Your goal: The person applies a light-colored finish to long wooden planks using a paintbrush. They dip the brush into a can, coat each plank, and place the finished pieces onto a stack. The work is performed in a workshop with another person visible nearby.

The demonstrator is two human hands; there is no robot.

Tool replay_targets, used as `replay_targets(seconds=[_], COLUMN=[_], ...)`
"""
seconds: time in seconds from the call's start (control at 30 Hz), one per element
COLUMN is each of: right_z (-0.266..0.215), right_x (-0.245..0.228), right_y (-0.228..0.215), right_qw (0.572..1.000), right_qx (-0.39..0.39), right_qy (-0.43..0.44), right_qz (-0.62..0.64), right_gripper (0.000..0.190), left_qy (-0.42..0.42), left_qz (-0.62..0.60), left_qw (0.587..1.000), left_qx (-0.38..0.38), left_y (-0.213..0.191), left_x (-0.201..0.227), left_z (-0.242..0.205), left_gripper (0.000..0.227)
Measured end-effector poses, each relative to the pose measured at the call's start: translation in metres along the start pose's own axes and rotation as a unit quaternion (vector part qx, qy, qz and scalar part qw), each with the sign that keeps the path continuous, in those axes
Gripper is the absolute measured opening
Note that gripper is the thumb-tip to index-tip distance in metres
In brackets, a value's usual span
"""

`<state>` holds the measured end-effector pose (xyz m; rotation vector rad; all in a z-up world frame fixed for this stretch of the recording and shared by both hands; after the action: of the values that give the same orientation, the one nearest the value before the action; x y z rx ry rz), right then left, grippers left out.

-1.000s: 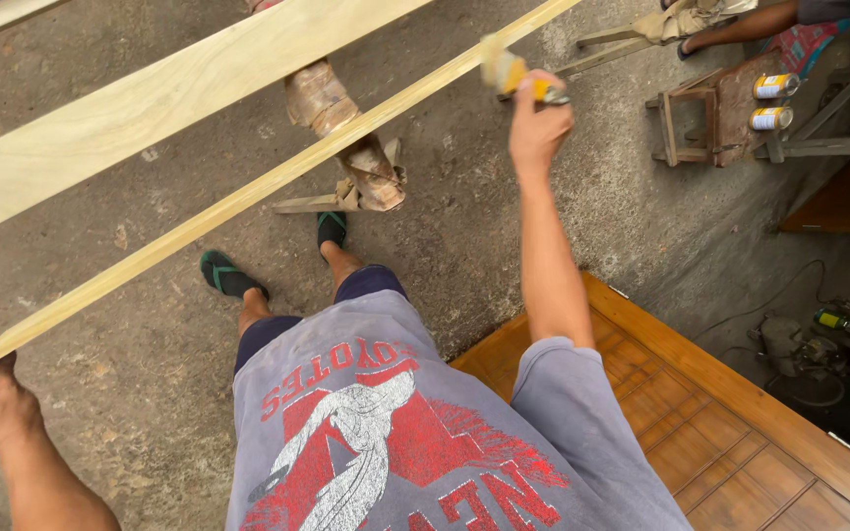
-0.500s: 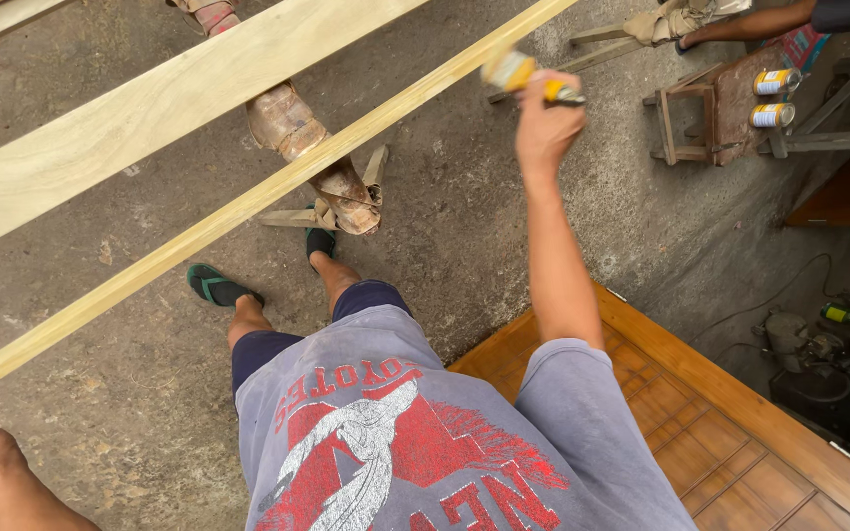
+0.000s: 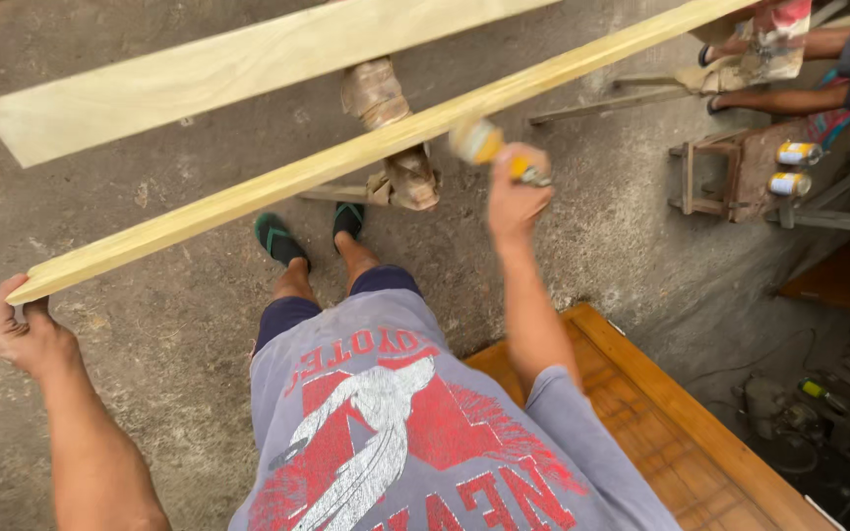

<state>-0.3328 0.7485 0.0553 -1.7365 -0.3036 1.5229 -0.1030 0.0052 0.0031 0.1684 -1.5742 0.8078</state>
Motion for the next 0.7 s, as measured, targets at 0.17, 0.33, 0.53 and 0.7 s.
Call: replay_targets(seconds=[0.17, 0.33, 0.53, 0.7], right_z=[0.068, -0.017, -0.193, -0.249], right_x=[0.017, -0.055, -0.219, -0.296], right_y=[-0.03, 0.042, 0.134, 0.183], right_qw=[0.971, 0.99, 0.946, 0.863], right_qx=[0.159, 0.014, -0.174, -0.345], right_qy=[-0.135, -0.119, -0.267, -0.326], right_qz=[-0.121, -0.075, 0.062, 0.17], right_gripper=[0.015, 0.015, 0.02, 0.023], left_qy=[0.086, 0.072, 0.076, 0.069], left_qz=[0.182, 0.148, 0.128, 0.12], left_qw=[0.979, 0.986, 0.989, 0.99], left_qx=[-0.016, -0.006, -0.001, -0.001], left_y=[0.009, 0.002, 0.004, 0.007], left_x=[0.017, 0.029, 0.038, 0.031], left_z=[0.006, 0.009, 0.019, 0.018], left_gripper=[0.023, 0.017, 0.017, 0.017])
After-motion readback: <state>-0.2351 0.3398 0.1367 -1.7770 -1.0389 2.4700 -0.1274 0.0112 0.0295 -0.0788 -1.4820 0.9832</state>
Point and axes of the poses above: each hand's wrist, its own z-axis towards the middle knuckle, its own y-axis out of the palm, x = y × z, the point moved 10 cm from there along z, towards the middle knuckle, and after that the axes turned 11 degrees about -z, right-handed, at the moved point
